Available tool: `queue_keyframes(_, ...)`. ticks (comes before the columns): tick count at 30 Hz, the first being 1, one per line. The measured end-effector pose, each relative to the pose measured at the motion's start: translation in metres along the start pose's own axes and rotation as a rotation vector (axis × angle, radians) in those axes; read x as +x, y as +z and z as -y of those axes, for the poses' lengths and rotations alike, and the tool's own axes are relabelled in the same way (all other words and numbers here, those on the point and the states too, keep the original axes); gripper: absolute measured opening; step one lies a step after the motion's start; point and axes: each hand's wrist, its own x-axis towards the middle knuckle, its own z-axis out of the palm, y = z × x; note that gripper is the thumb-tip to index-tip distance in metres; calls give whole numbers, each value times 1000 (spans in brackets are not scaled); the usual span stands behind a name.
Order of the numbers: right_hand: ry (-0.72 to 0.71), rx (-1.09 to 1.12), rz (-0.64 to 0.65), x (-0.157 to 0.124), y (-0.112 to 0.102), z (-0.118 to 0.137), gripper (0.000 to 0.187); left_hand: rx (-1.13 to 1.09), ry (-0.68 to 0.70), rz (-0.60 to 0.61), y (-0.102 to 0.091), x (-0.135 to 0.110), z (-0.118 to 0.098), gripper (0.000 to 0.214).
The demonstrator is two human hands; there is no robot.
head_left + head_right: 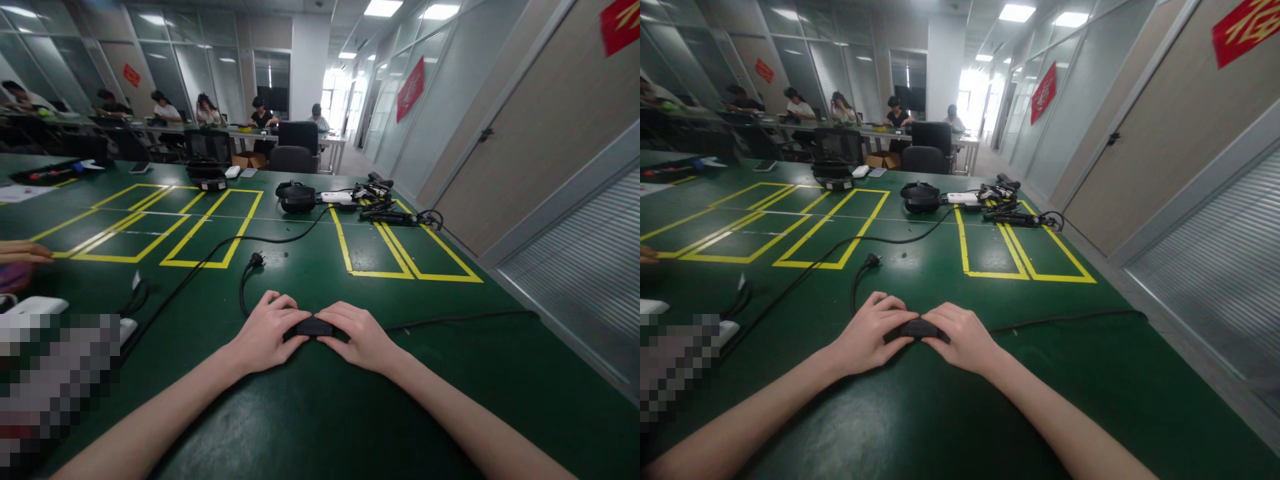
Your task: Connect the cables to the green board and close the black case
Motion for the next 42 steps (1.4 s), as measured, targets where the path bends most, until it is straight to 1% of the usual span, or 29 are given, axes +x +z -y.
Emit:
queue_keyframes(3, -4, 5, -22, 1, 1, 2, 21, -2, 13, -30, 1, 0, 0, 36)
queue_keyframes(7, 6, -3, -71, 2, 2, 1, 23, -26, 9, -48, 4, 0, 0, 25)
queue_keyframes(9, -1, -5, -74, 2, 2, 0, 21, -45, -4, -44, 5, -1, -1, 26)
queue_keyframes(11, -50, -15, -68, 3, 0, 0, 18, -82, -25, -40, 5, -1, -3, 35)
queue_keyframes(13, -138, -57, -57, 4, -2, 2, 18, -137, -77, -22, 5, -1, -5, 47)
queue_keyframes(14, -190, -89, -46, 4, -4, 4, 18, -169, -116, -5, 4, 0, -6, 49)
queue_keyframes(17, -308, -204, -29, 7, -7, 9, 20, -274, -240, 80, 0, 2, -8, 35)
queue_keyframes(19, -339, -267, -44, 8, -8, 11, 19, -336, -292, 132, -2, 3, -9, 33)
queue_keyframes(21, -340, -313, -63, 8, -7, 12, 18, -385, -309, 133, -4, 5, -10, 30)
queue_keyframes(23, -315, -341, -73, 8, -7, 12, 20, -423, -306, 78, -5, 5, -12, 26)
queue_keyframes(25, -261, -331, -56, 7, -10, 11, 17, -429, -292, 10, -4, 5, -13, 23)
queue_keyframes(26, -210, -298, -33, 7, -13, 11, 13, -416, -278, -7, -3, 4, -14, 23)
queue_keyframes(27, -142, -247, 0, 6, -15, 11, 14, -394, -260, -14, -3, 4, -13, 23)
queue_keyframes(29, 23, -116, 74, 5, -20, 11, 27, -342, -217, -9, 0, 2, -12, 23)
queue_keyframes(30, 101, -54, 104, 5, -22, 11, 28, -320, -199, -3, 1, 1, -10, 23)
queue_keyframes(32, 202, 28, 136, 4, -23, 10, 21, -288, -178, 15, 2, 0, -8, 23)
queue_keyframes(34, 228, 69, 129, 3, -22, 9, 14, -256, -168, 39, 3, 0, -7, 27)
queue_keyframes(38, 213, 81, 93, 2, -17, 8, 16, -189, -154, 67, 3, 1, -7, 25)
queue_keyframes(42, 178, 55, 113, 2, -17, 9, 17, -181, -134, 86, 2, 1, -6, 25)
